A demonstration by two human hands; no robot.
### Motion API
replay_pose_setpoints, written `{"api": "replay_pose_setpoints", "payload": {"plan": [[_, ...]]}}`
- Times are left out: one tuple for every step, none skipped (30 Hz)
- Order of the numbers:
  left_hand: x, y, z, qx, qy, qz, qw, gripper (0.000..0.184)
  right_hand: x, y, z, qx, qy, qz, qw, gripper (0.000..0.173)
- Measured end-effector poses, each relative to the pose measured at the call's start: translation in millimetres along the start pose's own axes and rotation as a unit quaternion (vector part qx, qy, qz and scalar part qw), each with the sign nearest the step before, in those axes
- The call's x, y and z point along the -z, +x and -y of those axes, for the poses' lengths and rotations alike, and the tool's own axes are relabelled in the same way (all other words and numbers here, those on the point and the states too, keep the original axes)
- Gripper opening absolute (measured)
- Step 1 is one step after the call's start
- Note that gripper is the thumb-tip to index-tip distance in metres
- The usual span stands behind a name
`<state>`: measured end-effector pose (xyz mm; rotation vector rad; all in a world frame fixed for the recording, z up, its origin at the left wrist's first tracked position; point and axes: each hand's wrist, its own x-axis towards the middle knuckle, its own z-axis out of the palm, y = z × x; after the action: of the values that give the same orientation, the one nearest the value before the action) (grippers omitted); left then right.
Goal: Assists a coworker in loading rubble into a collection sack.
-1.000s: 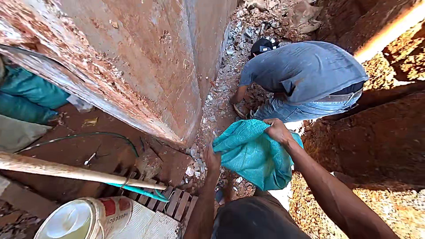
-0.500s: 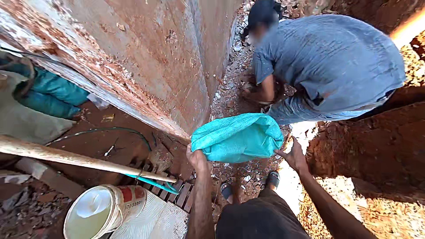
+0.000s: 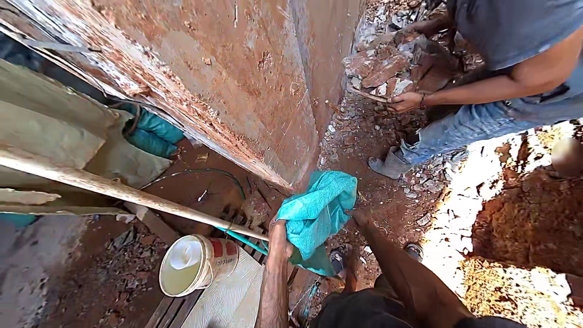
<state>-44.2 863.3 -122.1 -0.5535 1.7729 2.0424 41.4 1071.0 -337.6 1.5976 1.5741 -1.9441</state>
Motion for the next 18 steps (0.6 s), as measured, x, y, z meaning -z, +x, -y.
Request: {"api": "replay_pose_setpoints", "payload": {"plan": [[4.0,0.1,0.2,0.005,0.003,-0.003,1.000,0.020,-3.0,4.9,-4.9,-0.002,0.011,-0.012,1.000,0.056],[7.6,1.0,-0.8,0.000,0.011,-0.007,1.000,0.020,-3.6,7.3,-5.9,-0.001,0.027,-0.028,0.999,0.053],[13.2,3.3,-1.9,-0.012,0.020,-0.012,1.000,0.018,-1.5,5.8,-4.9,-0.003,0.055,-0.049,0.997,0.047],[22.1,9.8,-1.6,-0.032,0.029,-0.015,0.999,0.016,3.4,6.0,-3.8,-0.005,0.086,-0.076,0.993,0.042],[32.6,18.3,-0.5,-0.048,0.030,-0.013,0.998,0.016,10.8,8.7,-3.2,-0.003,0.119,-0.109,0.987,0.039],[43.2,27.5,2.2,-0.053,0.018,-0.007,0.998,0.017,22.6,6.0,2.6,0.002,0.139,-0.140,0.980,0.040],[52.7,37.9,7.6,-0.044,-0.008,0.000,0.999,0.019,36.9,-0.4,12.7,0.007,0.150,-0.173,0.973,0.042],[59.8,46.7,16.4,-0.025,-0.031,0.000,0.999,0.022,52.0,-9.0,23.7,0.020,0.155,-0.201,0.967,0.042],[63.1,53.2,27.9,-0.005,-0.040,-0.013,0.999,0.024,66.8,-15.2,31.3,0.040,0.154,-0.217,0.963,0.041],[61.3,59.2,38.3,0.011,-0.032,-0.033,0.999,0.025,79.7,-17.0,35.9,0.070,0.144,-0.220,0.962,0.039],[55.2,65.3,46.3,0.027,-0.010,-0.054,0.998,0.026,89.9,-17.6,39.7,0.092,0.128,-0.216,0.964,0.037],[47.7,71.3,54.5,0.043,0.017,-0.071,0.996,0.028,98.2,-18.5,40.9,0.103,0.110,-0.199,0.968,0.037],[41.4,77.8,64.9,0.061,0.032,-0.081,0.994,0.032,104.9,-20.3,39.2,0.098,0.097,-0.178,0.974,0.041],[35.3,85.1,75.6,0.078,0.040,-0.085,0.992,0.036,111.1,-21.8,36.3,0.088,0.099,-0.157,0.979,0.043],[27.8,92.2,84.4,0.089,0.042,-0.086,0.991,0.038,117.0,-26.4,35.9,0.089,0.114,-0.142,0.979,0.044],[19.1,97.3,88.7,0.091,0.037,-0.082,0.992,0.039,123.1,-35.9,39.6,0.103,0.134,-0.142,0.975,0.044],[10.0,101.3,89.1,0.086,0.030,-0.073,0.993,0.040,128.6,-49.4,47.0,0.129,0.148,-0.151,0.969,0.042],[0.4,104.9,87.4,0.072,0.026,-0.063,0.995,0.041,132.4,-64.2,56.8,0.158,0.148,-0.167,0.962,0.036]]}}
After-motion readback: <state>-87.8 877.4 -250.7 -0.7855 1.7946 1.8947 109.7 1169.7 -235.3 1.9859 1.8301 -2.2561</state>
